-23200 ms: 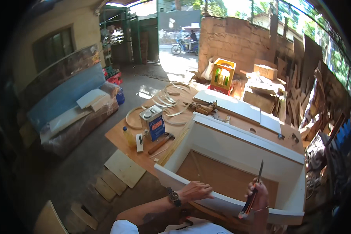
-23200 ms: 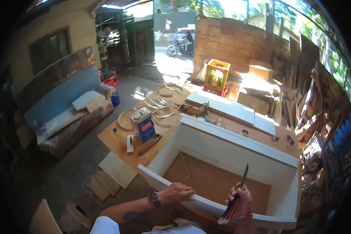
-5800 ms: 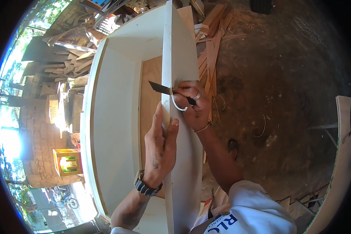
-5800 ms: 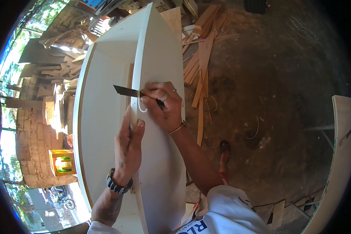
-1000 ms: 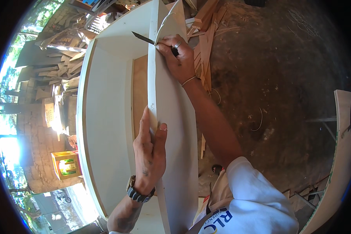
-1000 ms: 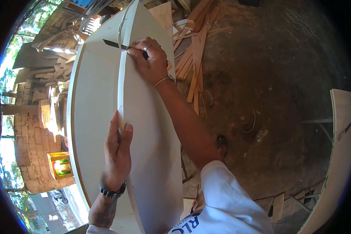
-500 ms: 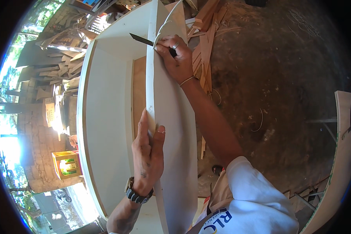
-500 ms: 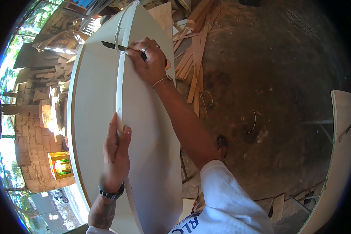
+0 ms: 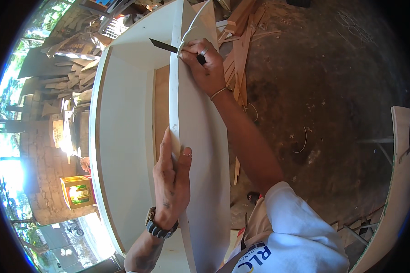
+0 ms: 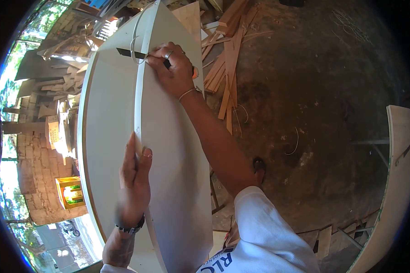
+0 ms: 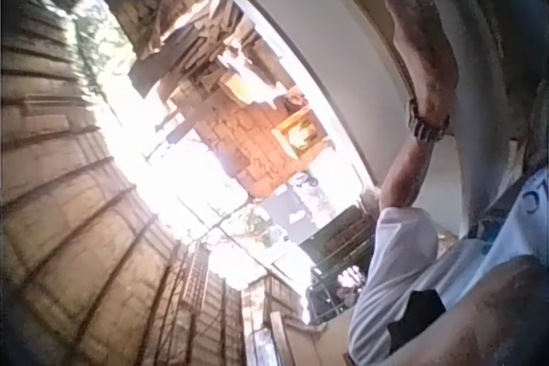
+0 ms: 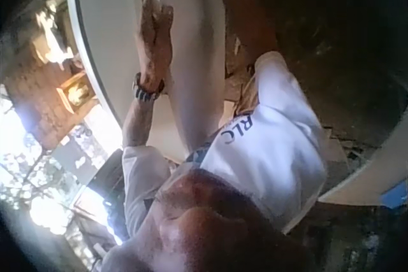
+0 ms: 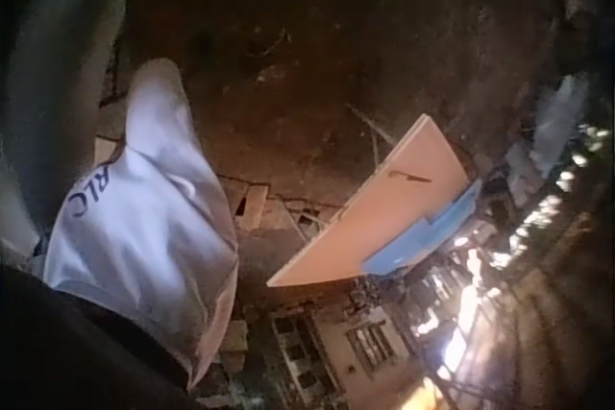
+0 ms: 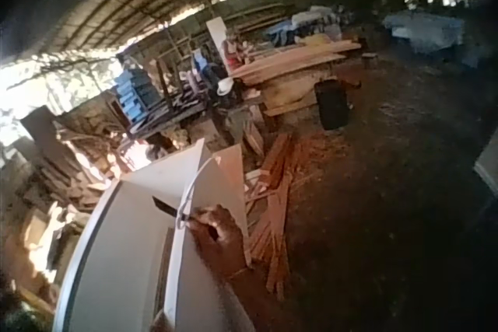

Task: Trimming the excess edge banding from a white cabinet using a utility knife.

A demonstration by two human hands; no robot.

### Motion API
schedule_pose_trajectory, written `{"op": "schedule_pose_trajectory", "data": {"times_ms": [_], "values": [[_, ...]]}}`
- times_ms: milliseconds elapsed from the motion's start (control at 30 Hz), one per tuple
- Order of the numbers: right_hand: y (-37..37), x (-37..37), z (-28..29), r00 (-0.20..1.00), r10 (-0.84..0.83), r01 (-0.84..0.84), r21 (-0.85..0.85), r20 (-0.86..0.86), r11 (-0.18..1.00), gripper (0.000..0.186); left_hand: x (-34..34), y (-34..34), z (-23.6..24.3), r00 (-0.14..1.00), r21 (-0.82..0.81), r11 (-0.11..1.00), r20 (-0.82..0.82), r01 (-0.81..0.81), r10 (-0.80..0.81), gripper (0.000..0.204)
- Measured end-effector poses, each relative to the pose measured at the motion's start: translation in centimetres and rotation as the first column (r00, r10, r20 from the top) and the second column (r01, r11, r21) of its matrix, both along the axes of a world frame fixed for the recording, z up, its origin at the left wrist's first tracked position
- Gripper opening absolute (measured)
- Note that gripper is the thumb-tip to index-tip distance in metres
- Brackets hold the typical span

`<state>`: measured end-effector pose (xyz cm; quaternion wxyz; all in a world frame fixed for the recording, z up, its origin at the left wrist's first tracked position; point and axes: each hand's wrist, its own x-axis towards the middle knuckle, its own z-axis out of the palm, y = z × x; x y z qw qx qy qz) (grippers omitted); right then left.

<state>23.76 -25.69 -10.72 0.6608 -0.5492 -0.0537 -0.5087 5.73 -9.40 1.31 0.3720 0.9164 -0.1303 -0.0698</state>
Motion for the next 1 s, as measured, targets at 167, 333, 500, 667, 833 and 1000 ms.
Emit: {"op": "schedule_pose_trajectory", "data": {"times_ms": [167, 333, 500, 667, 833, 1000], "values": [[-0.3, 0.2, 0.0, 1.000, -0.027, 0.026, -0.065, -0.013, 0.998, 0.006, -0.1, 0.1, -0.1, 1.000, -0.023, 1.000, -0.028, -0.013, 0.013, 0.050], [-0.7, 1.6, 0.3, 1.000, -0.014, 0.014, 0.013, 0.001, 1.000, 0.008, 0.0, 0.1, -0.3, 1.000, -0.028, 0.999, 0.023, 0.018, -0.017, 0.051], [-0.8, 2.6, 0.2, 0.999, -0.041, 0.041, 0.017, 0.003, 0.999, 0.008, 0.0, 0.2, 0.0, 1.000, -0.014, 1.000, -0.011, 0.015, -0.015, 0.051], [-1.5, 3.6, 0.2, 0.999, -0.046, 0.046, 0.016, -0.004, 0.999, 0.009, -0.1, 0.1, 0.1, 1.000, 0.018, 1.000, -0.030, 0.003, -0.002, 0.051], [-1.9, 4.5, 0.1, 0.999, -0.032, 0.033, 0.044, -0.017, 0.998, 0.009, -0.1, 0.2, 0.0, 1.000, 0.006, 1.000, -0.011, 0.025, -0.025, 0.052], [-2.5, 5.5, 0.1, 0.999, -0.047, 0.047, 0.015, 0.006, 0.999, 0.010, -0.2, -0.1, -0.4, 0.999, -0.045, 0.998, -0.007, -0.047, 0.047, 0.054]]}}
